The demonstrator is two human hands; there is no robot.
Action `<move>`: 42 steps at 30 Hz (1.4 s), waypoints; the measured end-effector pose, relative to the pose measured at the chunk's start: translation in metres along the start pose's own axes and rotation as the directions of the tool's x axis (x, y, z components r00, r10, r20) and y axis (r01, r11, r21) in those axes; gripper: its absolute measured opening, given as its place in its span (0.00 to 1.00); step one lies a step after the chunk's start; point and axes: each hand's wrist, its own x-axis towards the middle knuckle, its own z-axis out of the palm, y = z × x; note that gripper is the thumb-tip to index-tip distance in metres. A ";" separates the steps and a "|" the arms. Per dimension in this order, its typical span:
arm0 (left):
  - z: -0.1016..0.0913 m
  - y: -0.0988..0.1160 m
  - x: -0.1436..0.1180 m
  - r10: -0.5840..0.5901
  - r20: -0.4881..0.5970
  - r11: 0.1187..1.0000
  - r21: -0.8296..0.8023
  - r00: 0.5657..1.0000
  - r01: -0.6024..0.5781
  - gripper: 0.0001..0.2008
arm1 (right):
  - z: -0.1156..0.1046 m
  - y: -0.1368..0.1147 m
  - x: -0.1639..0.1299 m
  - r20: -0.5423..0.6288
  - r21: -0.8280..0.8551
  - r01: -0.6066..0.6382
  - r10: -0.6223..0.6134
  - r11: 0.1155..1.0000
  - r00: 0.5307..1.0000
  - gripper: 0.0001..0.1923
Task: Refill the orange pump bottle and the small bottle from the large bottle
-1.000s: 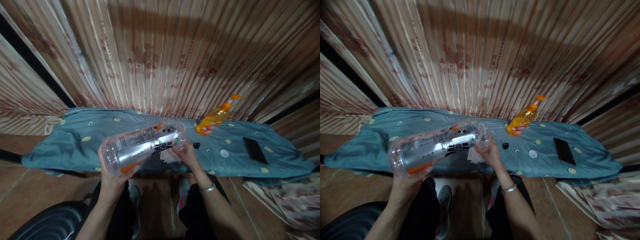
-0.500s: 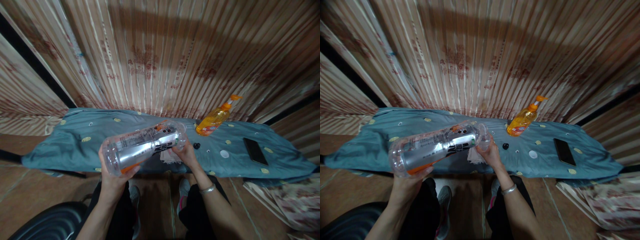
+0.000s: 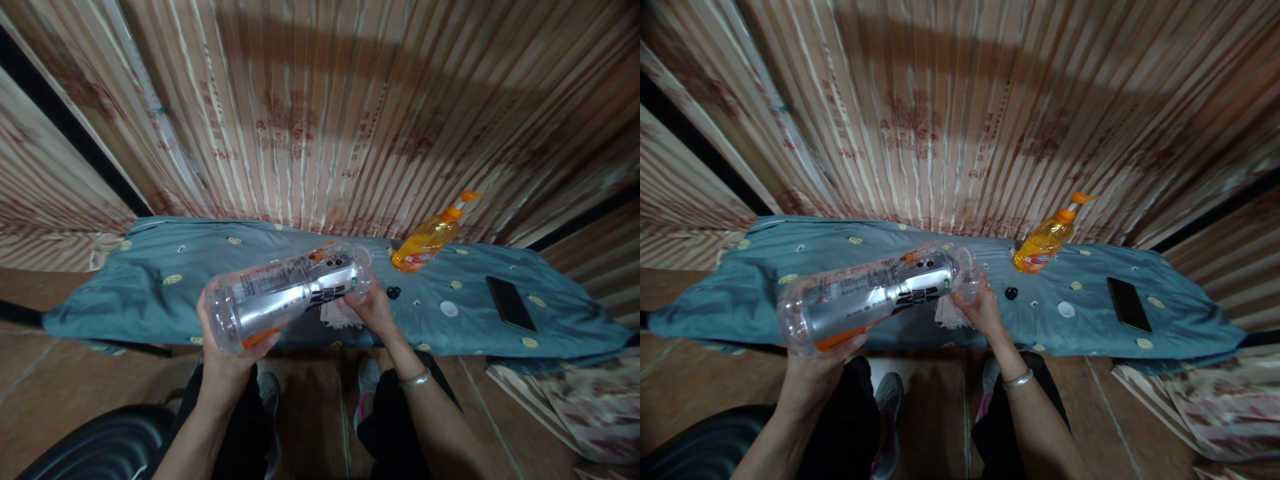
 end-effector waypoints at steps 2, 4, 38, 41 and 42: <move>-0.001 -0.001 -0.001 0.010 0.010 0.999 0.030 1.000 -0.011 0.48 | 0.000 0.001 0.000 -0.002 0.006 0.009 -0.009 1.000 1.000 0.38; -0.002 -0.001 -0.002 0.019 0.013 0.999 0.042 1.000 -0.019 0.48 | 0.001 0.002 0.000 -0.008 0.006 0.017 -0.017 1.000 1.000 0.39; -0.006 -0.003 -0.004 0.064 0.043 0.988 0.135 0.997 -0.069 0.48 | 0.000 0.003 0.000 0.016 0.009 -0.007 0.007 1.000 1.000 0.40; -0.006 -0.005 -0.003 0.105 0.046 0.985 0.131 0.993 -0.110 0.48 | 0.000 0.003 0.000 0.014 0.008 -0.024 0.024 1.000 1.000 0.41; -0.006 -0.005 -0.003 0.112 0.048 0.982 0.145 0.993 -0.118 0.47 | 0.000 0.002 0.000 0.014 0.012 -0.025 0.024 1.000 1.000 0.41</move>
